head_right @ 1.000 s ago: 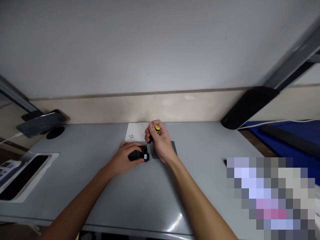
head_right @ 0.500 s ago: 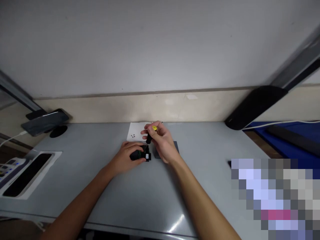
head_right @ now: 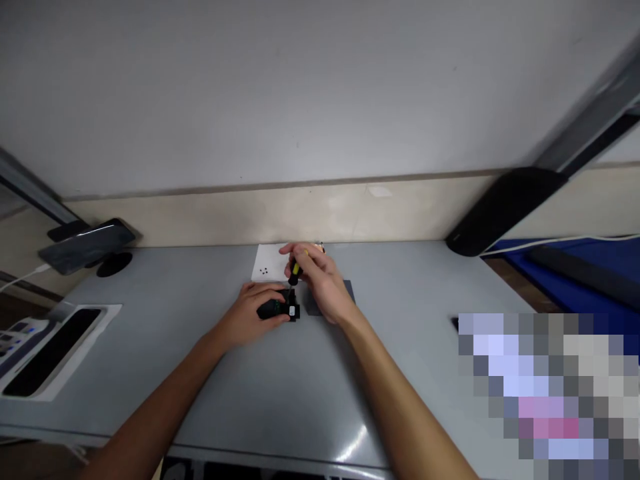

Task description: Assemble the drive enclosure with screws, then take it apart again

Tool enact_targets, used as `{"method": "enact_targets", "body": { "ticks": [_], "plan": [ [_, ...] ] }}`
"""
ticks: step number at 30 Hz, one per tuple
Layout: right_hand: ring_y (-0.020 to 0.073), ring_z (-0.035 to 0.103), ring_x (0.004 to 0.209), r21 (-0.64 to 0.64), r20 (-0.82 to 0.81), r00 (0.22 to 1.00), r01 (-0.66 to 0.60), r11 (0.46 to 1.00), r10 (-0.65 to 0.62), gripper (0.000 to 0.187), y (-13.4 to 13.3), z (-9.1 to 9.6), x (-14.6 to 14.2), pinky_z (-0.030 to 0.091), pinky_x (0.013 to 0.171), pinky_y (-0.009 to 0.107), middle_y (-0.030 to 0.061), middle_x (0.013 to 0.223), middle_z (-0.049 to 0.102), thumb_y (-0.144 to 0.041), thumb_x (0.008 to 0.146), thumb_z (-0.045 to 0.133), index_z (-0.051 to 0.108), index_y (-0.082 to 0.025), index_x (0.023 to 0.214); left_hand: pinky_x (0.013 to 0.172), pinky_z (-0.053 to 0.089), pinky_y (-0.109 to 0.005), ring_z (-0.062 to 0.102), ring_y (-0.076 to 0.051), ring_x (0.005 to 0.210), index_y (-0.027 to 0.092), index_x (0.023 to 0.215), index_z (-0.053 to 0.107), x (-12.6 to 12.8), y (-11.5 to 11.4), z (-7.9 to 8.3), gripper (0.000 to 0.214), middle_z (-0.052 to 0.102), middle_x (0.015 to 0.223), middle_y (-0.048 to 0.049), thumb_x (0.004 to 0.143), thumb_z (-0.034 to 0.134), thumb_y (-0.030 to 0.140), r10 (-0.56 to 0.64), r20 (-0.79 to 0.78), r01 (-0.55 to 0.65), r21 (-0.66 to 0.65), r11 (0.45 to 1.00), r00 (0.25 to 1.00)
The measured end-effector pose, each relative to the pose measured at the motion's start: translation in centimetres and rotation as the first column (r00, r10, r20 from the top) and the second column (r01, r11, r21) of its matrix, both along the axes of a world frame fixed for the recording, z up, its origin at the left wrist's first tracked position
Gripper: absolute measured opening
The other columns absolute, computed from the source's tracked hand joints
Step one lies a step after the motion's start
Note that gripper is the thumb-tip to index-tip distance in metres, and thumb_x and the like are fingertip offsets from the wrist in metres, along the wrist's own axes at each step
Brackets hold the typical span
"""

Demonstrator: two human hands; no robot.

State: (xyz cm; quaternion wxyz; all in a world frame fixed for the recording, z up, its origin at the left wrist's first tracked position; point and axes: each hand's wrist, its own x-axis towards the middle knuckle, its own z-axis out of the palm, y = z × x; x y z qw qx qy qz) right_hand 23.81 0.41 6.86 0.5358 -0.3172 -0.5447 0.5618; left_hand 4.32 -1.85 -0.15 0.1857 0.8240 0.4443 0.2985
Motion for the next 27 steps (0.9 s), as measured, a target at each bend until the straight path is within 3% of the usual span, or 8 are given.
{"method": "enact_targets", "body": {
  "ticks": [4,7,9,12,15,18,23,27],
  "plan": [
    [0.0156,0.058,0.078,-0.010,-0.119,0.992,0.035,0.999,-0.036,0.027,0.0,-0.5,-0.3,0.046,0.075,0.032,0.0019,0.091,0.063,-0.048,0.094,0.065,0.057,-0.024,0.084,0.112,0.033,-0.046,0.060,-0.025,0.127,0.028,0.105,0.069,0.0,0.0,0.0,0.025,0.068,0.135,-0.0017,0.084,0.080,0.035,-0.012,-0.007,0.012,0.018,1.000,1.000],
    [0.0123,0.049,0.061,-0.018,-0.179,0.981,0.076,0.997,-0.078,0.036,0.2,-0.9,-0.9,0.041,0.062,0.028,-0.0044,0.069,0.051,-0.050,0.093,0.065,0.044,-0.025,0.079,0.111,0.034,-0.046,0.062,-0.025,0.125,0.028,0.106,0.069,0.0,0.0,0.0,0.025,0.069,0.133,-0.0017,0.085,0.079,0.036,-0.021,-0.014,0.022,0.031,0.999,1.000],
    [0.0121,0.045,0.058,0.009,-0.127,0.984,0.128,0.992,-0.126,0.037,0.3,-1.0,-1.0,0.039,0.060,0.028,-0.0060,0.064,0.044,-0.055,0.095,0.060,0.043,-0.025,0.081,0.111,0.034,-0.045,0.062,-0.024,0.125,0.028,0.107,0.069,-0.1,0.0,0.0,0.025,0.069,0.133,-0.0022,0.086,0.079,0.036,-0.026,-0.018,0.026,0.041,0.999,1.000],
    [0.0157,0.055,0.071,0.103,0.109,0.967,0.217,0.971,-0.228,0.033,0.6,-1.1,-0.5,0.045,0.069,0.031,-0.0013,0.076,0.057,-0.058,0.097,0.052,0.052,-0.026,0.093,0.111,0.035,-0.045,0.062,-0.024,0.125,0.027,0.107,0.069,-0.1,-0.1,0.1,0.023,0.068,0.134,-0.0032,0.087,0.077,0.037,-0.034,-0.018,0.035,0.054,0.998,0.999],
    [0.0199,0.057,0.074,0.269,0.451,0.759,0.386,0.882,-0.470,0.036,1.0,-1.2,0.5,0.044,0.069,0.033,0.0038,0.084,0.065,-0.059,0.093,0.058,0.058,-0.024,0.098,0.112,0.035,-0.046,0.063,-0.025,0.124,0.027,0.106,0.070,-0.1,-0.1,0.2,0.022,0.069,0.133,-0.0039,0.087,0.077,0.037,-0.038,-0.018,0.038,0.051,0.998,0.999],
    [0.0196,0.054,0.063,0.330,0.563,0.563,0.517,0.790,-0.605,0.039,1.4,-1.2,1.5,0.039,0.062,0.032,0.0027,0.070,0.063,-0.061,0.091,0.058,0.059,-0.023,0.089,0.111,0.036,-0.047,0.063,-0.025,0.124,0.028,0.106,0.070,0.1,-0.1,0.3,0.022,0.068,0.134,-0.0037,0.088,0.077,0.036,-0.044,-0.029,0.045,0.046,0.998,0.999],
    [0.0191,0.058,0.063,0.341,0.443,0.499,0.674,0.655,-0.744,0.039,1.7,-1.1,2.4,0.041,0.063,0.032,0.0044,0.080,0.070,-0.061,0.093,0.055,0.060,-0.023,0.104,0.109,0.038,-0.045,0.062,-0.024,0.125,0.027,0.107,0.070,0.7,-0.1,0.4,0.020,0.068,0.134,-0.0028,0.090,0.074,0.036,-0.070,-0.047,0.073,0.053,0.996,0.996],
    [0.0196,0.060,0.062,0.385,0.533,0.432,0.643,0.663,-0.728,0.038,1.8,-1.5,2.4,0.039,0.063,0.032,0.0055,0.087,0.074,-0.060,0.093,0.056,0.062,-0.025,0.109,0.111,0.037,-0.046,0.062,-0.024,0.125,0.028,0.109,0.069,0.6,-0.1,0.4,0.023,0.067,0.135,-0.0023,0.089,0.076,0.036,-0.079,-0.053,0.081,0.042,0.996,0.995]
  ]
}}
